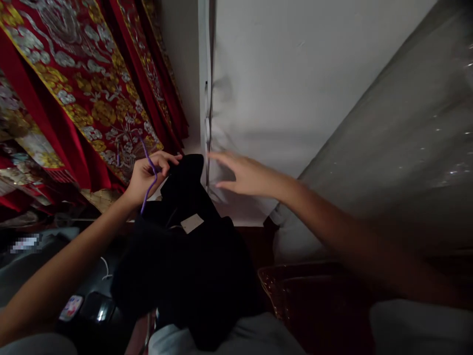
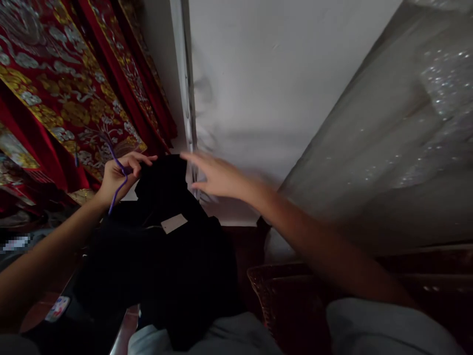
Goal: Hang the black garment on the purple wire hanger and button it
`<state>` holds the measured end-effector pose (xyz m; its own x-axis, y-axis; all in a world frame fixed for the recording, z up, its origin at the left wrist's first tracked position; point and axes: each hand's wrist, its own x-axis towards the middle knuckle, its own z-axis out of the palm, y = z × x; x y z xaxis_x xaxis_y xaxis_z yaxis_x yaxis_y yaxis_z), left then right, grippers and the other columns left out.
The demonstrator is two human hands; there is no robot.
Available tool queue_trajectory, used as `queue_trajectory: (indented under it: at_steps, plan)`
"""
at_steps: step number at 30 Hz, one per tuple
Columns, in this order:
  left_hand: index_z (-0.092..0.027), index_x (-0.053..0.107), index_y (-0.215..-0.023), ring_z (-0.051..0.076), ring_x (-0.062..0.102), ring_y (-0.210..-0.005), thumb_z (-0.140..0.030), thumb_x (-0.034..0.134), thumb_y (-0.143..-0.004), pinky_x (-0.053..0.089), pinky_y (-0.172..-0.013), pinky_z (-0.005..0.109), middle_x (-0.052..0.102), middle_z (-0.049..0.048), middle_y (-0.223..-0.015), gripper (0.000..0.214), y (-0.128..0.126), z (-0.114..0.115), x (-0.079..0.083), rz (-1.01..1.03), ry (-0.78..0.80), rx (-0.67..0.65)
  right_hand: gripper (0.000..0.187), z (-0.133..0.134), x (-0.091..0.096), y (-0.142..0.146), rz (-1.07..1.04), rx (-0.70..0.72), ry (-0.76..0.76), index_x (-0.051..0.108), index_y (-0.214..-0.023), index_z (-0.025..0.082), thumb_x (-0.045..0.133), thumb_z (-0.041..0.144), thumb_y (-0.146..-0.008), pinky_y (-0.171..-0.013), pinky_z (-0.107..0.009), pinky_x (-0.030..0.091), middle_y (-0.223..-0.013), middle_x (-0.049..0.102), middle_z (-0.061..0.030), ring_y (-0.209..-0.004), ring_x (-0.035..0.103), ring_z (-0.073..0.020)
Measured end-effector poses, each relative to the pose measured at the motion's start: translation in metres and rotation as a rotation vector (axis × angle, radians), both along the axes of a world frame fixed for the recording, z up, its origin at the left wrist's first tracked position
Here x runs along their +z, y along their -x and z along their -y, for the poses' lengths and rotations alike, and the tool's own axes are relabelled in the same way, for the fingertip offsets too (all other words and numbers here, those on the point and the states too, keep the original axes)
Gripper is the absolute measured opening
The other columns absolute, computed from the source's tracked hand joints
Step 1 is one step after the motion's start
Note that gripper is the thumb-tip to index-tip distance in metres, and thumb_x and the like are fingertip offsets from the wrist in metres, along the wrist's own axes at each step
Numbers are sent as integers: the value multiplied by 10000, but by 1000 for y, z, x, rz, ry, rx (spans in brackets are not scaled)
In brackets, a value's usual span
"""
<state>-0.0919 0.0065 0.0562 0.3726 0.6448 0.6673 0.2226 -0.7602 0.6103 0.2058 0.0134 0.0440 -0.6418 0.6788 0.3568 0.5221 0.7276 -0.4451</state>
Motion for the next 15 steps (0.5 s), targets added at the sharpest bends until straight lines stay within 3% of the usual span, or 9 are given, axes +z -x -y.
queue_trajectory:
  at_steps: [2,4,7,10,13,15]
  plan:
    - [-181,502,-679,268,728,-1138,-446,775,-919,563,-1073,463,729,112,-1062,450,-12,10,-1,57,97,-115,1062,-25,-32,4,-46,-123,-193,309,-1669,255,860,284,-761,-1278,-658,277,-1657,404,-150,-1555,353,-420]
    - [-173,486,-681,272,713,-1178,-431,804,-901,567,-1071,438,716,124,-1145,465,-25,17,-5,113,173,-215,1168,-35,-67,13,-67,-95,-370,146,-1699,227,839,271,-759,-1289,-693,184,-1698,290,-185,-1592,248,-436]
    - [-164,516,-703,271,686,-1234,-388,792,-918,538,-1116,435,689,138,-1276,415,-35,20,-14,106,246,-283,1081,-35,-105,31,-103,25,-538,73,-1694,245,714,239,-824,-1237,-623,335,-1596,401,-189,-1498,399,-388]
    - [-174,679,-947,298,666,-1280,-355,802,-901,527,-1134,462,629,144,-1417,223,-19,12,-18,72,305,-238,1012,-29,-111,35,-73,1,-566,211,-1667,208,711,257,-789,-1095,-532,494,-1384,537,-176,-1263,558,-355]
    - [-229,626,-1346,296,675,-1251,-336,822,-872,595,-1029,448,623,128,-1439,524,26,7,-17,167,431,-94,992,-26,-96,14,-31,-179,-507,378,-1612,225,749,259,-693,-1049,-528,519,-1317,537,-153,-1176,571,-355]
    - [-200,589,-1383,252,690,-1172,-359,748,-933,616,-946,389,666,117,-1354,504,60,11,-21,273,498,65,1008,-28,-84,-9,-85,-356,-462,384,-1616,232,727,222,-668,-1030,-527,533,-1304,521,-149,-1169,574,-353]
